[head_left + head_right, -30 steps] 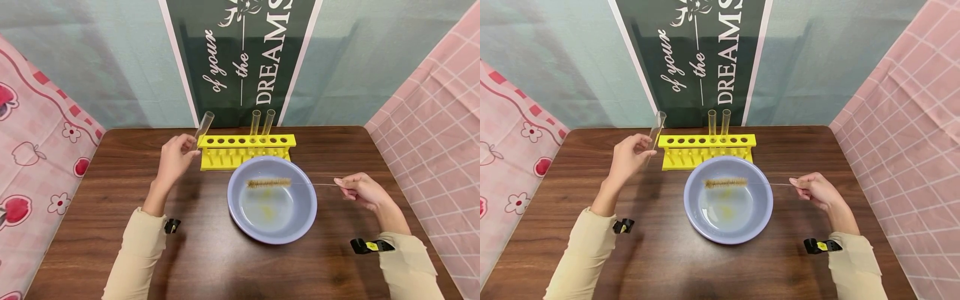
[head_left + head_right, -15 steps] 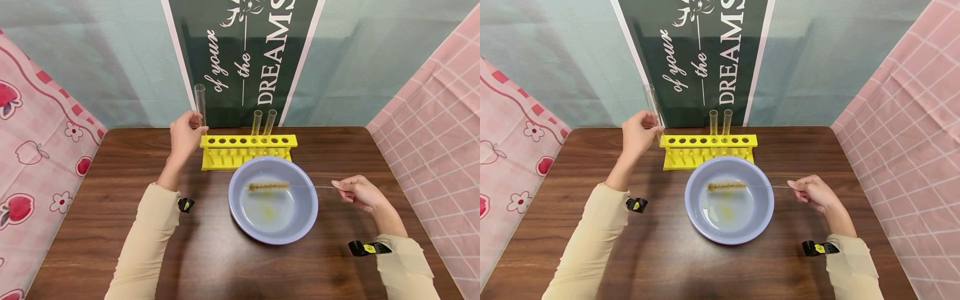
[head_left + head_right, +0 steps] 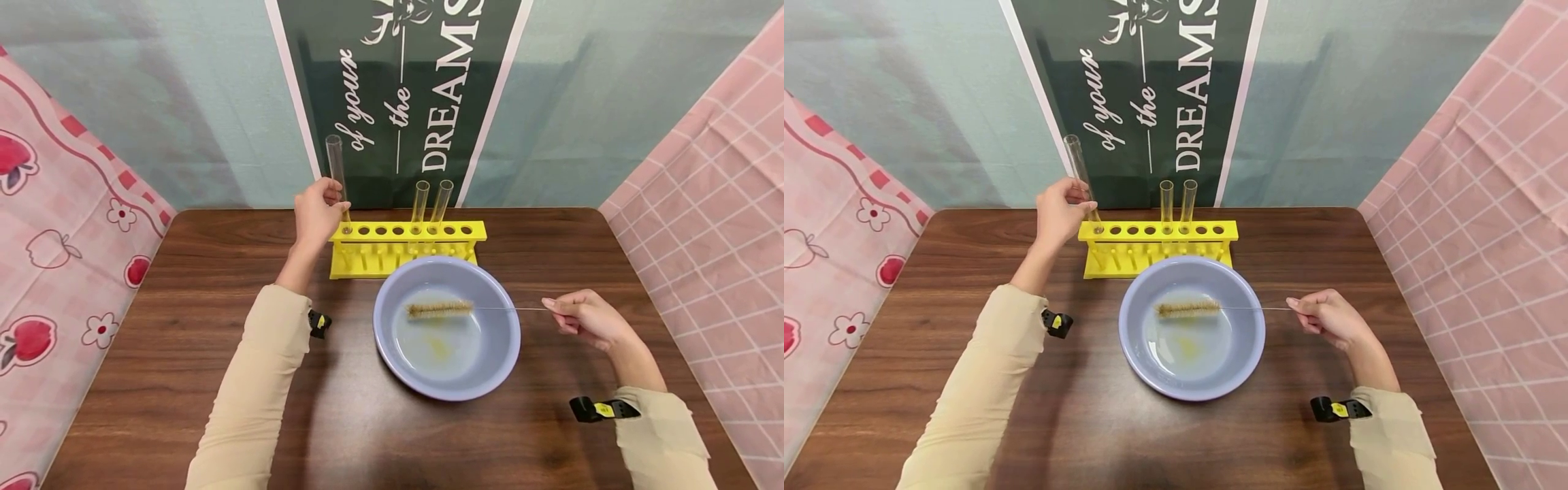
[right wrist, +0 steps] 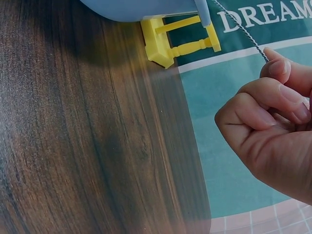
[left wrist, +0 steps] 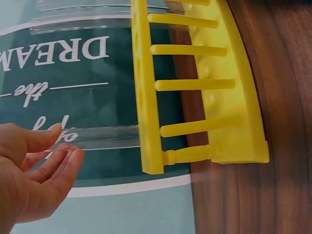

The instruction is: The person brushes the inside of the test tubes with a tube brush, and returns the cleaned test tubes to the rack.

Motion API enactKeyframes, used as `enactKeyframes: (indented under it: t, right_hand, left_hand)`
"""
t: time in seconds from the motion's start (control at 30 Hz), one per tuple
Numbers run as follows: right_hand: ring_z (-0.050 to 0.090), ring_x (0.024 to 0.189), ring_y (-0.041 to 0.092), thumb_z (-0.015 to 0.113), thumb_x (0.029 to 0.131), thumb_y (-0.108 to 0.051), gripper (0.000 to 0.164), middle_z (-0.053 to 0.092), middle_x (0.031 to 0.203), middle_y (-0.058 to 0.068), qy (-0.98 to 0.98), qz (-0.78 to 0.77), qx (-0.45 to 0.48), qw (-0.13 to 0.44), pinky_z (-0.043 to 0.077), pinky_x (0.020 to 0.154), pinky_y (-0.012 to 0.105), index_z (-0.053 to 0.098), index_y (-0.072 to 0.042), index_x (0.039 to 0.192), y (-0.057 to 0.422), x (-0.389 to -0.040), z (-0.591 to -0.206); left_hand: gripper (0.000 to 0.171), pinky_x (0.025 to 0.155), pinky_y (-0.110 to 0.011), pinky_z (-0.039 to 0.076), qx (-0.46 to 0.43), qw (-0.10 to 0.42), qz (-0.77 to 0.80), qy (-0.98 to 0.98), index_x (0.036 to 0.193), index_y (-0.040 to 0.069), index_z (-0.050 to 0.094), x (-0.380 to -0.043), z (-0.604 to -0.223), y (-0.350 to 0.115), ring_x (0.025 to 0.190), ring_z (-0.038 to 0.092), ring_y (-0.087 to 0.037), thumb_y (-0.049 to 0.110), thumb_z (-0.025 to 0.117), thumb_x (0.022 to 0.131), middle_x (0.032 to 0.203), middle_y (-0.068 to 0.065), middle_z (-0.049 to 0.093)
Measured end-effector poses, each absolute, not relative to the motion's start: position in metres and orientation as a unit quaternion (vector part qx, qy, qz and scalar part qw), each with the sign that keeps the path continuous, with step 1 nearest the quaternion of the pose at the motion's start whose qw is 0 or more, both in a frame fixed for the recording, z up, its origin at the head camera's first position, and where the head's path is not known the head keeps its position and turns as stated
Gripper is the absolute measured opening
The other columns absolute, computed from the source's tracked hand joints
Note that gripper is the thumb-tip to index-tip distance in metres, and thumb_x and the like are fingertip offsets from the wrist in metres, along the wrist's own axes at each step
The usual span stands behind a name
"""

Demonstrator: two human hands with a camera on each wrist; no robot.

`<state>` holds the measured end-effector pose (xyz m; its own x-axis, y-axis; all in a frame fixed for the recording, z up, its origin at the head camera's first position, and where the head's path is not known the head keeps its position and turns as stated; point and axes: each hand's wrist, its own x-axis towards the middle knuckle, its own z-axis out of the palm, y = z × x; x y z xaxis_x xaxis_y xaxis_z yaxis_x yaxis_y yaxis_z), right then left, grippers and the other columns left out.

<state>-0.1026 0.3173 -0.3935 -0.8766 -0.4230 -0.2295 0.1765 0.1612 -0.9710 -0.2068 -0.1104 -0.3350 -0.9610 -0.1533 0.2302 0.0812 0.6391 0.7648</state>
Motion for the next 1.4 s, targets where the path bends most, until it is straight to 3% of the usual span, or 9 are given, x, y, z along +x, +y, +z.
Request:
enactKeyframes:
  t: [0.57,1.0,1.27,1.4]
  right_hand:
    - [0.017,0.045,0.023,0.046,0.094,-0.005,0.040,0.033,0.049,0.002,0.736,-0.632,-0.069,0.233,0.013,0.042,0.036,0.044,-0.001,0.054,0.317,-0.101,-0.397]
    - [0.016,0.046,0.023,0.046,0.094,-0.005,0.040,0.033,0.049,0.001,0.738,-0.629,-0.072,0.233,0.013,0.042,0.036,0.044,-0.001,0.054,0.319,-0.101,-0.399]
    - [0.018,0.046,0.022,0.045,0.095,-0.004,0.040,0.032,0.049,0.003,0.727,-0.640,-0.081,0.236,0.014,0.042,0.035,0.044,-0.002,0.055,0.320,-0.100,-0.401]
    - [0.018,0.046,0.022,0.044,0.095,-0.004,0.040,0.030,0.050,0.006,0.722,-0.644,-0.087,0.237,0.015,0.041,0.034,0.043,-0.001,0.055,0.319,-0.100,-0.401]
  left_hand:
    - [0.015,0.082,-0.038,0.044,0.030,0.043,-0.398,-0.916,0.098,0.000,0.060,-0.211,-0.376,-0.115,0.091,0.058,-0.027,0.006,0.064,0.084,0.096,-0.013,0.063]
    - [0.015,0.081,-0.039,0.045,0.027,0.040,-0.381,-0.923,0.097,0.001,0.061,-0.211,-0.383,-0.117,0.091,0.056,-0.027,0.006,0.065,0.083,0.096,-0.014,0.062]
    - [0.037,0.084,-0.040,0.043,0.030,0.066,-0.393,-0.917,0.117,-0.001,0.056,-0.202,-0.383,-0.118,0.095,0.056,-0.029,0.006,0.067,0.082,0.106,-0.017,0.062]
    - [0.032,0.081,-0.041,0.042,0.051,0.086,-0.392,-0.915,0.108,-0.001,0.058,-0.194,-0.385,-0.120,0.089,0.057,-0.028,0.007,0.069,0.080,0.095,-0.016,0.063]
